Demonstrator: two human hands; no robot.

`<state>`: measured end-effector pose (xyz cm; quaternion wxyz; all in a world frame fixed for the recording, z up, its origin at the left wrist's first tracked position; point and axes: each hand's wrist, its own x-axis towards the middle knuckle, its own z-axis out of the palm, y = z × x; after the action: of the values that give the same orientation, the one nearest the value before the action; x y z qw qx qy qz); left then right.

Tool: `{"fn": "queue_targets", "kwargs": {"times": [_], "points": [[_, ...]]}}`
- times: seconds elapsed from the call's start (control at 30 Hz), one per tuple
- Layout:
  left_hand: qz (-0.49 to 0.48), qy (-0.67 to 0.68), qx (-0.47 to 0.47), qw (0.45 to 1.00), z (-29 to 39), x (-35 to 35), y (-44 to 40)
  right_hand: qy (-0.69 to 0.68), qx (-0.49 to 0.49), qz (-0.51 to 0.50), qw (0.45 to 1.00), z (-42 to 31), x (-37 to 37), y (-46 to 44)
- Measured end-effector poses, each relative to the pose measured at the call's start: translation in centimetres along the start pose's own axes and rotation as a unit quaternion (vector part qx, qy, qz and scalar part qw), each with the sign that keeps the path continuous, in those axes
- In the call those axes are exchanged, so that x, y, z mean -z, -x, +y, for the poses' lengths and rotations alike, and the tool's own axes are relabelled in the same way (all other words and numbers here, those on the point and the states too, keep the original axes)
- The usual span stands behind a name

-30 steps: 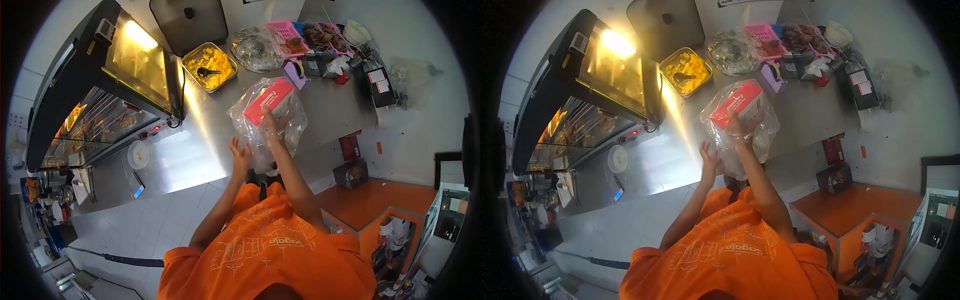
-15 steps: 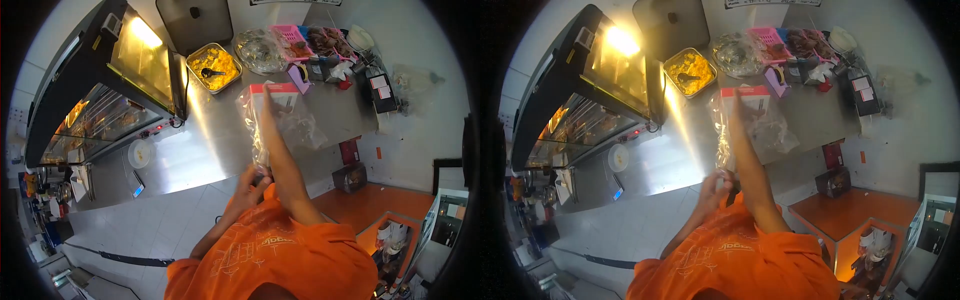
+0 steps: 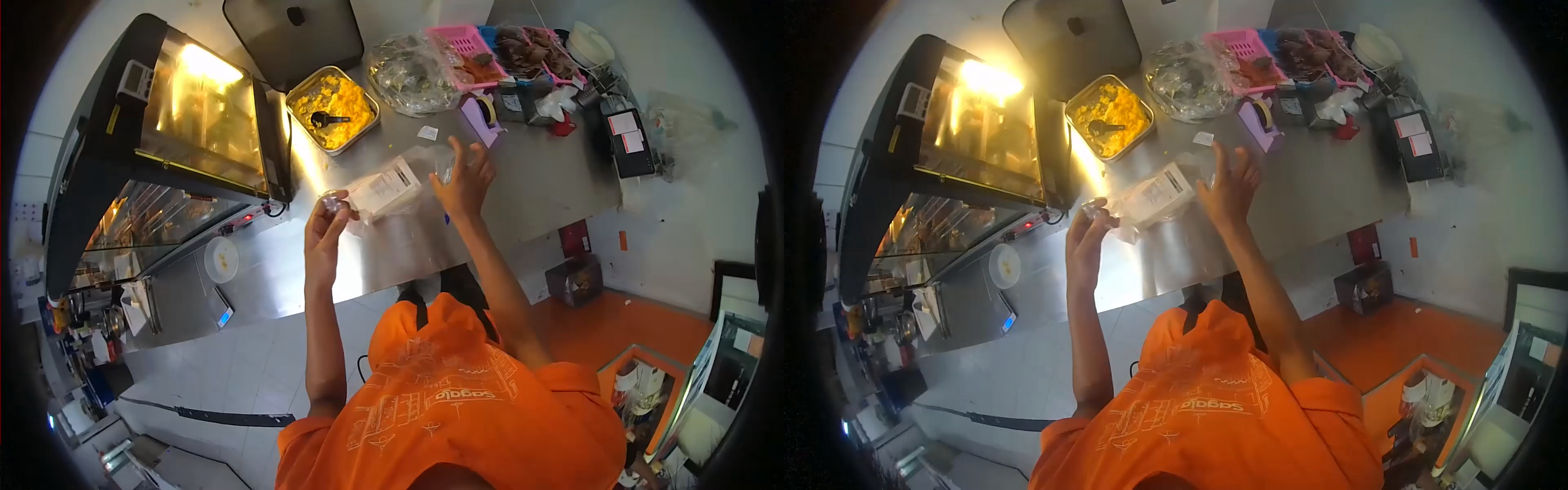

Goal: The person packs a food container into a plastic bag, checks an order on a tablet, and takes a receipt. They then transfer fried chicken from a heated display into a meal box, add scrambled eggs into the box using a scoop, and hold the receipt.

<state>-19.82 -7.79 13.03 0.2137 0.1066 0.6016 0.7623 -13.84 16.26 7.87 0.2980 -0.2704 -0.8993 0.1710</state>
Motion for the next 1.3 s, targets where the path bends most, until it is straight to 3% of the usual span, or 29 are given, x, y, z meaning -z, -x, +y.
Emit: {"fn": "queue_targets", "kwargs": {"times": [0.03,0.07,0.1,0.13,0.17,0.2,0.23,0.27,0.3,0.37,0.4,0.47,0.5,0.53,0.57,0.6,0.67,0.77,0.8,0.87,0.9,1.0,1.03,1.1,1.13,1.27,1.3], "points": [[0.014,-0.003,0.005,1.0,0.2,-0.3,-0.3,0.083,-0.004,0.058,0.995,1.0,-0.4,-1.5],[0.03,-0.011,0.008,0.999,0.4,-0.4,-0.7,0.08,-0.004,0.059,0.995,2.5,-1.5,-3.1],[0.044,-0.017,0.013,0.999,0.6,-0.5,-1.0,-0.011,-0.037,-0.111,0.993,4.3,-3.0,-4.5],[0.072,-0.02,-0.015,0.997,1.0,-0.9,-1.3,-0.097,-0.072,-0.274,0.954,5.3,-2.4,-6.0],[0.103,-0.106,-0.024,0.989,2.0,-1.0,-1.4,-0.118,-0.022,-0.202,0.972,5.4,-2.3,-6.4],[0.12,-0.04,-0.046,0.991,2.6,-1.6,-1.5,-0.134,0.026,-0.126,0.983,3.2,-0.7,-7.3],[0.084,0.032,-0.066,0.994,3.1,-1.7,-1.5,-0.168,0.001,-0.169,0.971,2.4,0.8,-8.4],[0.097,-0.088,-0.072,0.989,2.8,-1.0,-2.1,-0.158,-0.01,-0.168,0.973,1.6,1.9,-9.0],[0.09,0.045,-0.038,0.994,4.4,-3.6,-2.2,-0.155,-0.018,-0.166,0.974,2.8,2.3,-9.4],[0.135,-0.089,-0.002,0.987,3.1,-3.0,-3.1,-0.187,0.054,-0.322,0.927,5.3,2.4,-10.5],[0.13,-0.091,-0.003,0.987,2.5,-3.2,-3.2,-0.187,0.051,-0.317,0.928,7.5,2.4,-11.4],[0.175,-0.023,0.039,0.984,1.5,-3.6,-2.7,-0.519,-0.022,-0.379,0.766,14.5,2.9,-12.7],[0.177,-0.023,0.041,0.983,1.5,-4.1,-2.7,-0.448,-0.088,-0.328,0.827,18.9,3.3,-14.9],[0.18,0.012,0.036,0.983,1.5,-4.6,-2.5,-0.348,-0.133,-0.194,0.908,24.3,2.1,-16.6],[0.184,0.045,0.033,0.981,1.6,-5.0,-2.3,-0.141,-0.235,-0.143,0.951,27.2,3.3,-19.2],[0.209,0.043,0.033,0.976,1.6,-5.6,-2.5,0.018,-0.235,0.005,0.972,31.2,1.6,-20.0],[0.22,0.032,0.037,0.974,2.0,-7.2,-3.1,0.205,-0.179,0.07,0.96,39.9,-4.3,-20.6],[0.219,0.014,0.041,0.975,2.0,-7.9,-3.5,0.088,-0.238,-0.024,0.967,44.4,-5.5,-21.5],[0.211,0.012,0.038,0.977,1.8,-7.9,-3.5,0.085,-0.234,-0.027,0.968,44.1,-4.6,-22.0],[0.226,0.017,0.04,0.973,1.6,-8.1,-3.2,-0.085,-0.309,0.021,0.947,42.5,-1.1,-22.6],[0.231,0.022,0.042,0.972,1.6,-8.2,-3.2,-0.086,-0.31,0.018,0.947,42.3,-1.2,-23.0],[0.228,0.05,0.037,0.972,1.5,-8.6,-3.6,0.059,-0.316,-0.21,0.923,40.5,-1.1,-23.6],[0.227,0.05,0.036,0.972,1.5,-8.8,-3.9,0.058,-0.316,-0.208,0.924,41.6,-2.0,-23.1],[0.241,0.03,0.037,0.969,1.7,-8.7,-4.2,0.105,-0.244,-0.077,0.961,43.9,-4.5,-22.2],[0.247,0.029,0.031,0.968,1.6,-8.7,-4.1,0.037,-0.257,-0.03,0.965,43.6,-3.4,-22.1],[0.232,0.031,0.02,0.972,1.1,-8.2,-3.5,0.007,-0.197,0.075,0.978,40.6,0.2,-21.8],[0.241,0.024,0.019,0.97,0.9,-8.1,-2.9,-0.112,-0.174,0.158,0.966,37.5,2.2,-22.0]]}}
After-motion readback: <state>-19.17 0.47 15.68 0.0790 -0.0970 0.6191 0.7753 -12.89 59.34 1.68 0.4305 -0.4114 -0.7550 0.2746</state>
